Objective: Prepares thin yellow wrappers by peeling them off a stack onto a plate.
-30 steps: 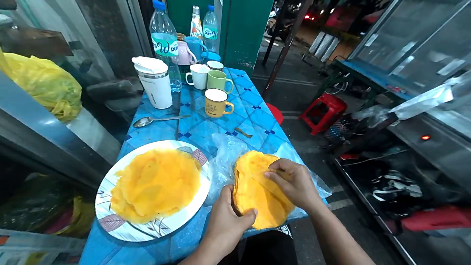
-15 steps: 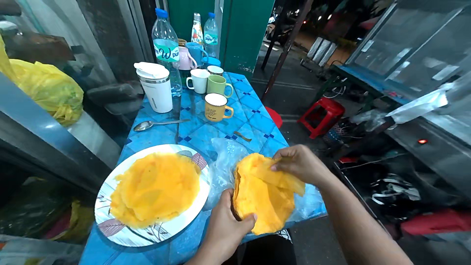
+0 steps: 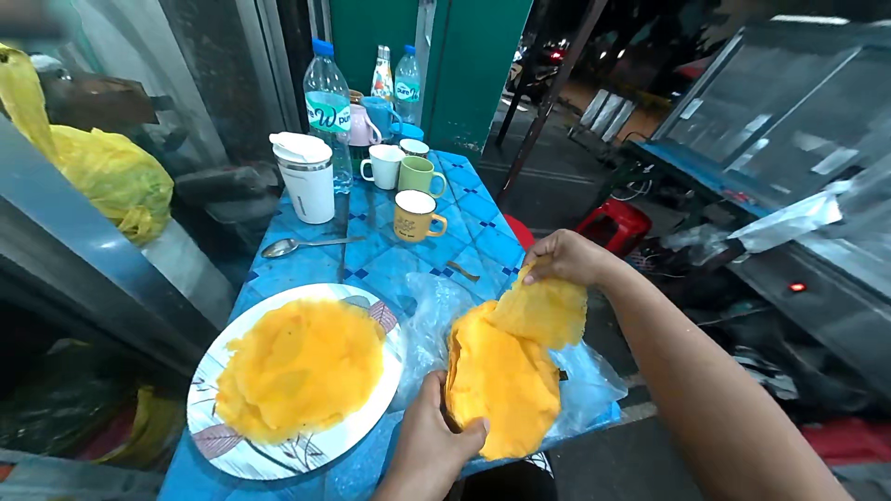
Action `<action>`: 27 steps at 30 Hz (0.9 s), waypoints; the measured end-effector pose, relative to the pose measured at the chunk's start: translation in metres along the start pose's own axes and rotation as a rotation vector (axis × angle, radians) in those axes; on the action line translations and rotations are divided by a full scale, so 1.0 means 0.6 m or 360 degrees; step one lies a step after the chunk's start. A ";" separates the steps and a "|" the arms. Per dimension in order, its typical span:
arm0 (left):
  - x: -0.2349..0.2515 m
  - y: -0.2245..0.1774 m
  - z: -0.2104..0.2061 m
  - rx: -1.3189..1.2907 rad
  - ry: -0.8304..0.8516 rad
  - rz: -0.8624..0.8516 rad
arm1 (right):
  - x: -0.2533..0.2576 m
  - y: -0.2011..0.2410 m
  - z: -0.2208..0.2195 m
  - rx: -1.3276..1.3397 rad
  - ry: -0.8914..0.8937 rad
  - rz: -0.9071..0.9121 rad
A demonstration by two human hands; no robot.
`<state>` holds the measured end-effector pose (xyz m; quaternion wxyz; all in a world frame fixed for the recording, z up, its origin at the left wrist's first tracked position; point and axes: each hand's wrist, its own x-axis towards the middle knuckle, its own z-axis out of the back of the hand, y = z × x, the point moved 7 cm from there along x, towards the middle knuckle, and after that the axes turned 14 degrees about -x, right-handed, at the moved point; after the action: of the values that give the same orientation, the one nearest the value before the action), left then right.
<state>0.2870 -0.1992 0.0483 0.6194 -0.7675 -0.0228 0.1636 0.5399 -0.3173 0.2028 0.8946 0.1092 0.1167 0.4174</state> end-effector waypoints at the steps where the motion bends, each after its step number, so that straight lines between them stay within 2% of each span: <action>1: 0.000 -0.001 0.000 0.0005 0.0000 0.0003 | 0.001 -0.004 0.008 -0.0006 -0.0012 -0.0012; 12: 0.000 0.001 0.000 -0.0023 0.0000 -0.0016 | -0.022 -0.054 0.109 -0.0086 -0.0271 -0.0183; 16: -0.002 0.000 0.000 -0.0006 0.0006 0.0019 | -0.059 -0.099 0.158 -0.0188 -0.0562 -0.0257; 20: -0.003 -0.002 -0.001 -0.0010 0.0012 0.0047 | -0.121 -0.125 0.189 0.0019 -0.0837 -0.0543; 23: -0.003 -0.005 -0.004 -0.0002 0.0034 0.0054 | -0.134 -0.094 0.179 0.0175 -0.0864 -0.0529; 27: -0.004 -0.007 -0.003 0.0033 0.0068 0.0081 | -0.110 0.001 0.149 0.0406 -0.0721 -0.0399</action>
<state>0.2858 -0.2005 0.0532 0.6233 -0.7647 0.0117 0.1631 0.5249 -0.3768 0.2956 0.9215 0.2961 -0.0220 0.2504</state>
